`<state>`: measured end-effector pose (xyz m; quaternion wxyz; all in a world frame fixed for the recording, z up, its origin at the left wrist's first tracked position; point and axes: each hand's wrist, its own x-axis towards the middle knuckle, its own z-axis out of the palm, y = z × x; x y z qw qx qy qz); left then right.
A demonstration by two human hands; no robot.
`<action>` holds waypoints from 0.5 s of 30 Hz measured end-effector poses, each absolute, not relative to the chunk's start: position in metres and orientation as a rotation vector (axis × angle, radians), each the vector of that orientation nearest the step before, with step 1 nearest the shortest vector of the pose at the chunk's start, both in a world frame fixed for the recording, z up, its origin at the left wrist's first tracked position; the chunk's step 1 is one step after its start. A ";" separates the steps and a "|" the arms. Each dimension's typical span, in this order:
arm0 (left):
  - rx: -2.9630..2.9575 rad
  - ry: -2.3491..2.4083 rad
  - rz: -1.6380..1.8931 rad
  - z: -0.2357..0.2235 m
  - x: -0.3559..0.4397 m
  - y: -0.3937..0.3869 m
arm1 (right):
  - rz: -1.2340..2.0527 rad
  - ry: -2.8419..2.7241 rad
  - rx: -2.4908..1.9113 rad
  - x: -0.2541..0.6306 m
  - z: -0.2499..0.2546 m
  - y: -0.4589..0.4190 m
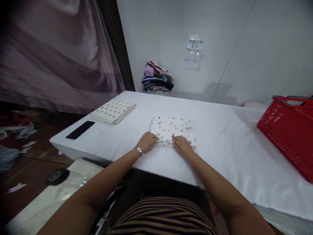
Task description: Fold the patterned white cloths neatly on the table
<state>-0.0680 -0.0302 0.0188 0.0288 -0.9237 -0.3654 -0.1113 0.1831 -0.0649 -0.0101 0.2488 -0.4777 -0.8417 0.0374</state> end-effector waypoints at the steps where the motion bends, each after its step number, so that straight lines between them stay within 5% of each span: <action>1: -2.848 -1.135 -0.340 0.019 -0.067 -0.030 | 0.092 -2.286 -1.306 0.182 -0.011 -0.065; 15: -2.798 -1.146 -0.428 0.001 -0.069 -0.036 | 0.021 -2.196 -1.247 0.182 -0.023 -0.069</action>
